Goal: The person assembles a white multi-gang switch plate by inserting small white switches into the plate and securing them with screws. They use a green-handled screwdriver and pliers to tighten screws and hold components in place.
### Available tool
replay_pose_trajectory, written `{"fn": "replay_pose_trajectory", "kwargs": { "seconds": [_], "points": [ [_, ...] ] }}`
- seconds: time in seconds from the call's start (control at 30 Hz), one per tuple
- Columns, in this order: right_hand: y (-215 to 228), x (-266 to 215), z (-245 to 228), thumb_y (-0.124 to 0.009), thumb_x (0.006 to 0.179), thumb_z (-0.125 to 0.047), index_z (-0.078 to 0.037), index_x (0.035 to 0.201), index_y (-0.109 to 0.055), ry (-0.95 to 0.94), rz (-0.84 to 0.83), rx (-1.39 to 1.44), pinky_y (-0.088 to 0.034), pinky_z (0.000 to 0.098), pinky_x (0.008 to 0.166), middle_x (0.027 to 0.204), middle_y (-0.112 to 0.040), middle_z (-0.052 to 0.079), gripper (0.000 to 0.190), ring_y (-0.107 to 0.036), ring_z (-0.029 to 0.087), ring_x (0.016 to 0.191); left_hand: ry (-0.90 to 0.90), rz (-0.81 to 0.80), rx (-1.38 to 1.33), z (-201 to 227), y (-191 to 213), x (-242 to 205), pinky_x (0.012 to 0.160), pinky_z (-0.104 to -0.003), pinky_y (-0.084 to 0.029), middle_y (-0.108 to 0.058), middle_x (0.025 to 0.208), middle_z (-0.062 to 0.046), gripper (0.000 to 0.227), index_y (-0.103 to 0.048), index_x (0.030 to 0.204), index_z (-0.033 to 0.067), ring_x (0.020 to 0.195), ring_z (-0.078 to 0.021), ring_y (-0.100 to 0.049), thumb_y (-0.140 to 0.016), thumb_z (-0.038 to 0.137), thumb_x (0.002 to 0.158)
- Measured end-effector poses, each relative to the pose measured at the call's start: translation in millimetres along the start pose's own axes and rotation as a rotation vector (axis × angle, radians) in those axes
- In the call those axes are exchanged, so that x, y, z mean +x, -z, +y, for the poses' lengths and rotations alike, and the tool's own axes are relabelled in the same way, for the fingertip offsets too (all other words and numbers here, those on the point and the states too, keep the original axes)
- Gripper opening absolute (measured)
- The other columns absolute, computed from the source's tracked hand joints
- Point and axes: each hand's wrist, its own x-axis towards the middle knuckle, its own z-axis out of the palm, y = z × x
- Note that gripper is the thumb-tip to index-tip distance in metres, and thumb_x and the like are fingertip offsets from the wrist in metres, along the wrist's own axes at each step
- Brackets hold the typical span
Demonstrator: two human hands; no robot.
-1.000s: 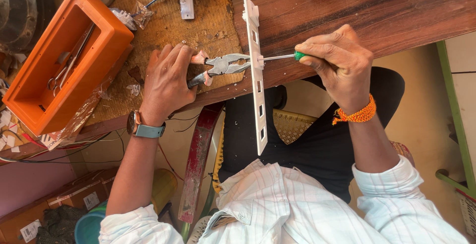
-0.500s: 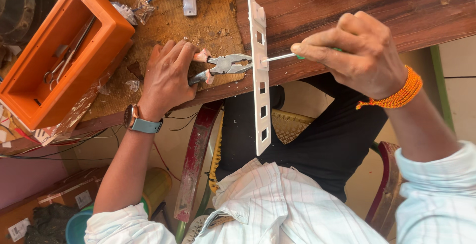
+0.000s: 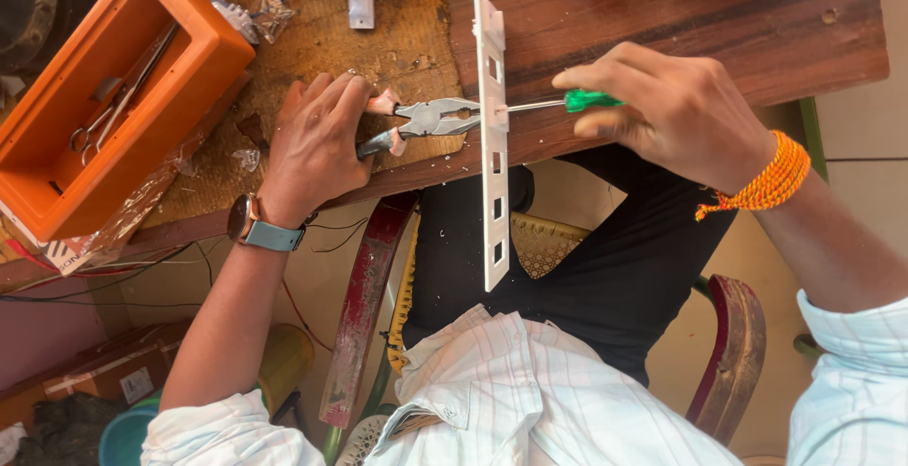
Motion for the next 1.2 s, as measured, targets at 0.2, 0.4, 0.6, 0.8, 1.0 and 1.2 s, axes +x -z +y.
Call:
{"fn": "replay_pose_trajectory", "kwargs": {
  "seconds": [0.2, 0.4, 0.6, 0.8, 1.0, 1.2],
  "points": [
    [-0.4, 4.4, 11.2, -0.077, 0.097, -0.014, -0.024, 0.129, -0.076, 0.284, -0.002, -0.313, -0.049, 0.0294, 0.071, 0.101, -0.072, -0.007, 0.033, -0.056, 0.012, 0.078, 0.012, -0.037, 0.011, -4.6, -3.3, -0.3, 0.079, -0.042, -0.041, -0.059, 0.098, -0.008, 0.047, -0.056, 0.104, 0.0058, 0.096, -0.0308, -0.055, -0.075, 0.003, 0.060],
    [6.3, 14.0, 24.5, -0.076, 0.094, -0.006, -0.023, 0.126, -0.079, 0.449, -0.024, -0.342, -0.045, 0.0286, 0.062, 0.097, -0.075, -0.006, 0.037, -0.055, 0.012, 0.070, -0.012, -0.010, 0.012, -5.3, -5.4, -1.7, 0.080, -0.041, -0.042, -0.059, 0.095, -0.005, 0.048, -0.055, 0.103, 0.0084, 0.095, -0.0285, -0.056, -0.075, 0.001, 0.061],
    [3.7, 14.0, 4.8, -0.074, 0.097, -0.009, -0.013, 0.121, -0.076, 0.102, -0.125, -0.050, -0.051, 0.0297, 0.064, 0.094, -0.075, 0.003, 0.025, -0.063, 0.013, 0.070, -0.008, -0.010, 0.035, -9.1, -9.4, -4.2, 0.080, -0.041, -0.042, -0.059, 0.096, -0.006, 0.045, -0.055, 0.104, 0.0086, 0.094, -0.0286, -0.056, -0.074, 0.001, 0.063],
    [5.3, 9.2, -8.4, -0.065, 0.099, -0.015, -0.009, 0.123, -0.074, -0.533, -0.279, 0.474, -0.052, 0.0212, 0.064, 0.086, -0.074, 0.002, 0.026, -0.066, 0.004, 0.074, -0.046, 0.031, 0.031, -6.6, -7.3, -2.7, 0.079, -0.041, -0.041, -0.061, 0.099, -0.007, 0.046, -0.058, 0.107, 0.0063, 0.095, -0.0285, -0.056, -0.075, 0.003, 0.064],
    [8.7, 13.9, -3.0, -0.062, 0.099, -0.021, -0.003, 0.131, -0.072, -0.936, -0.438, 0.960, -0.041, 0.0244, 0.048, 0.080, -0.067, 0.002, 0.038, -0.047, 0.007, 0.056, -0.045, 0.045, 0.033, -4.8, -6.2, -4.7, 0.081, -0.041, -0.043, -0.062, 0.103, -0.007, 0.049, -0.059, 0.109, 0.0059, 0.097, -0.0289, -0.057, -0.076, 0.004, 0.063],
    [18.9, 15.3, -6.1, -0.055, 0.110, -0.026, -0.008, 0.130, -0.061, -0.264, -0.366, 0.190, -0.054, 0.0267, 0.076, 0.102, -0.070, 0.003, 0.028, -0.070, 0.015, 0.087, -0.006, 0.018, 0.036, -3.0, -7.2, -2.8, 0.084, -0.041, -0.044, -0.063, 0.101, -0.005, 0.044, -0.057, 0.106, 0.0081, 0.102, -0.0277, -0.058, -0.074, 0.001, 0.066]
  ]
}}
